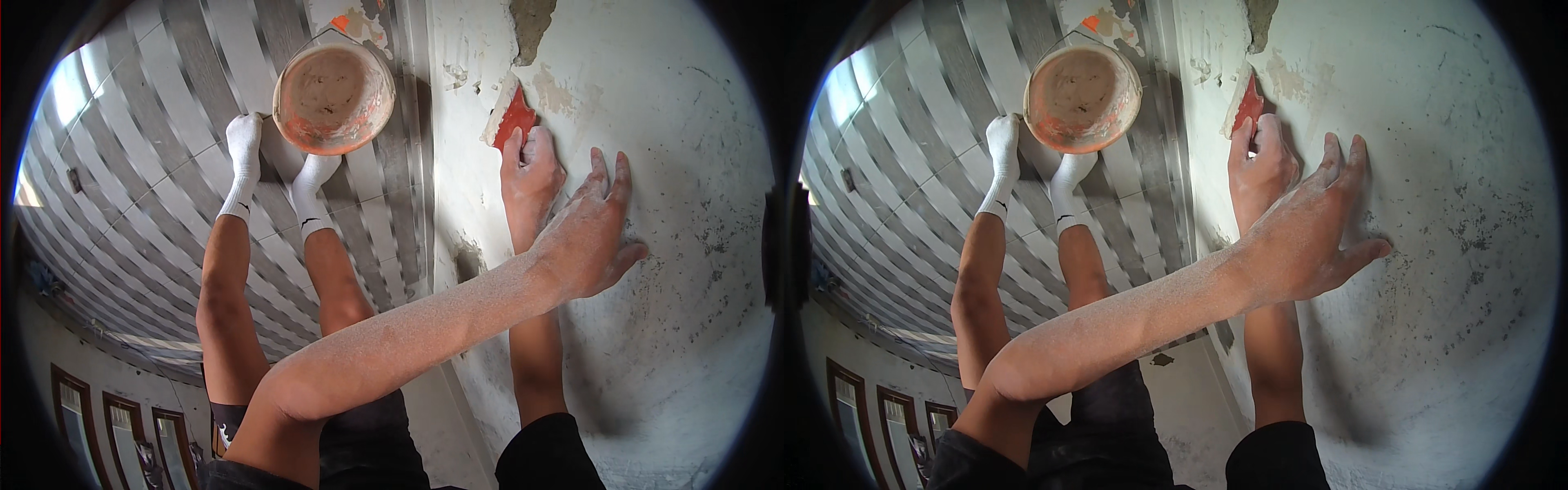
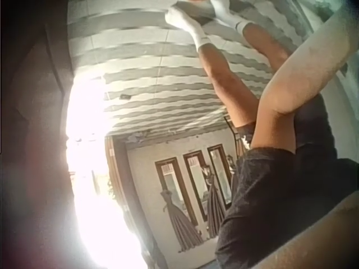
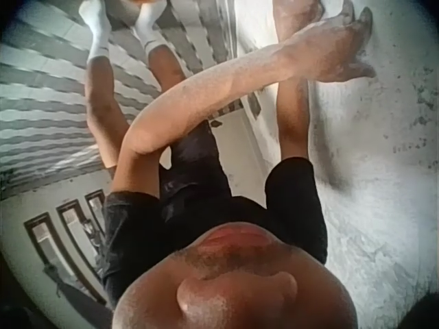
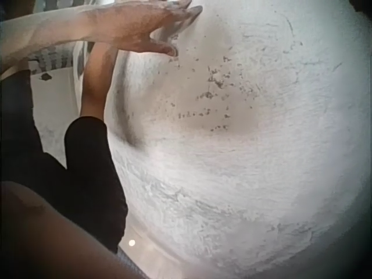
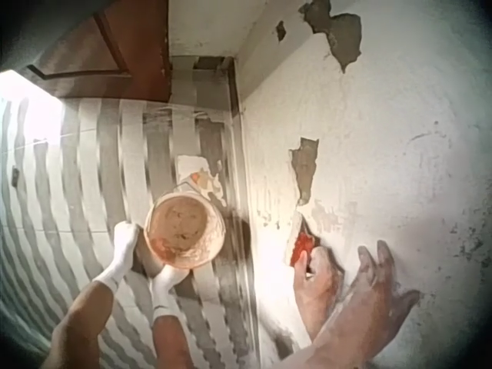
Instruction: Patching a hole in a wall with putty using a scraper.
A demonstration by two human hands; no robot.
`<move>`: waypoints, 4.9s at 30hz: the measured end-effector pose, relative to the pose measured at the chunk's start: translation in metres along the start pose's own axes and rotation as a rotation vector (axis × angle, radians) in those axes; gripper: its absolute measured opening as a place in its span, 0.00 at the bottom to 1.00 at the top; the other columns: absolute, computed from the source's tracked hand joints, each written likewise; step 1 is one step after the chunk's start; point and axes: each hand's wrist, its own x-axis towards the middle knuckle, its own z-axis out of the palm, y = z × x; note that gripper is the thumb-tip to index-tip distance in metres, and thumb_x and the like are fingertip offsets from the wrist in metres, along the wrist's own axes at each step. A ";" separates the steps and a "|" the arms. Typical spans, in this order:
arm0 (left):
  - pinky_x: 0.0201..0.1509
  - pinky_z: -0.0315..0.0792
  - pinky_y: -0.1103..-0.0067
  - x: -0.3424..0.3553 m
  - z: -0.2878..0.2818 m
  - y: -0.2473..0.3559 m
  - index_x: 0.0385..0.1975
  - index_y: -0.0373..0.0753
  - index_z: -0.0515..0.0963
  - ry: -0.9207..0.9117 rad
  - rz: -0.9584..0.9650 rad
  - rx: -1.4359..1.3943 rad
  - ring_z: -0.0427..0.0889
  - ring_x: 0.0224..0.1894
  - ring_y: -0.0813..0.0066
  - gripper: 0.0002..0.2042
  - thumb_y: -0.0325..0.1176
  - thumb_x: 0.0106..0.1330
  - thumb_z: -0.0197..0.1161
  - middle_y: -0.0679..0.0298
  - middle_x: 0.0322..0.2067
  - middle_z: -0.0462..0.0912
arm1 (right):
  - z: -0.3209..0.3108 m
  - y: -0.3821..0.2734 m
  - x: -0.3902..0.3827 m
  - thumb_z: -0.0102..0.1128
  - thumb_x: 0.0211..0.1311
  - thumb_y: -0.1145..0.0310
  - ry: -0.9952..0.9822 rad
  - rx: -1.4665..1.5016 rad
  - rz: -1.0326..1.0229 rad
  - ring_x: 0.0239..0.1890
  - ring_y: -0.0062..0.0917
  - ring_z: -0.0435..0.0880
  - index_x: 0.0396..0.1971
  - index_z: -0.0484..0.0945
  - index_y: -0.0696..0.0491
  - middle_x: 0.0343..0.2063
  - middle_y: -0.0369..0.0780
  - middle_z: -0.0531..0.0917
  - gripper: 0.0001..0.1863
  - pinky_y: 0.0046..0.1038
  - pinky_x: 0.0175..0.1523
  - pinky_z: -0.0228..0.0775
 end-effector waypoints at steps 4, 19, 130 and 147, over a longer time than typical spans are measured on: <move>0.66 0.59 0.62 0.001 -0.018 0.006 0.64 0.18 0.44 -0.027 0.022 0.120 0.69 0.58 0.36 0.46 0.45 0.61 0.65 0.20 0.57 0.55 | -0.018 -0.016 -0.020 0.55 0.66 0.65 -0.013 0.078 0.165 0.26 0.43 0.82 0.33 0.74 0.55 0.24 0.46 0.82 0.08 0.35 0.33 0.76; 0.69 0.59 0.67 0.002 -0.016 0.007 0.65 0.20 0.41 -0.212 -0.096 -0.037 0.61 0.64 0.36 0.47 0.40 0.59 0.67 0.21 0.62 0.44 | -0.020 -0.015 -0.020 0.57 0.64 0.64 -0.009 -0.073 0.064 0.28 0.44 0.84 0.31 0.74 0.55 0.26 0.48 0.83 0.09 0.37 0.32 0.77; 0.70 0.57 0.65 -0.008 -0.022 0.007 0.64 0.20 0.49 -0.150 -0.040 -0.110 0.65 0.62 0.38 0.41 0.39 0.62 0.65 0.21 0.60 0.52 | -0.023 -0.026 -0.010 0.57 0.61 0.67 -0.032 -0.040 0.036 0.27 0.47 0.80 0.28 0.72 0.55 0.24 0.49 0.80 0.07 0.40 0.33 0.71; 0.68 0.60 0.66 -0.010 -0.016 0.012 0.64 0.21 0.49 -0.119 -0.057 -0.222 0.66 0.61 0.38 0.40 0.39 0.62 0.64 0.23 0.61 0.51 | 0.021 -0.011 0.005 0.56 0.61 0.65 0.024 0.024 -0.193 0.25 0.50 0.76 0.26 0.69 0.56 0.21 0.49 0.77 0.10 0.42 0.31 0.68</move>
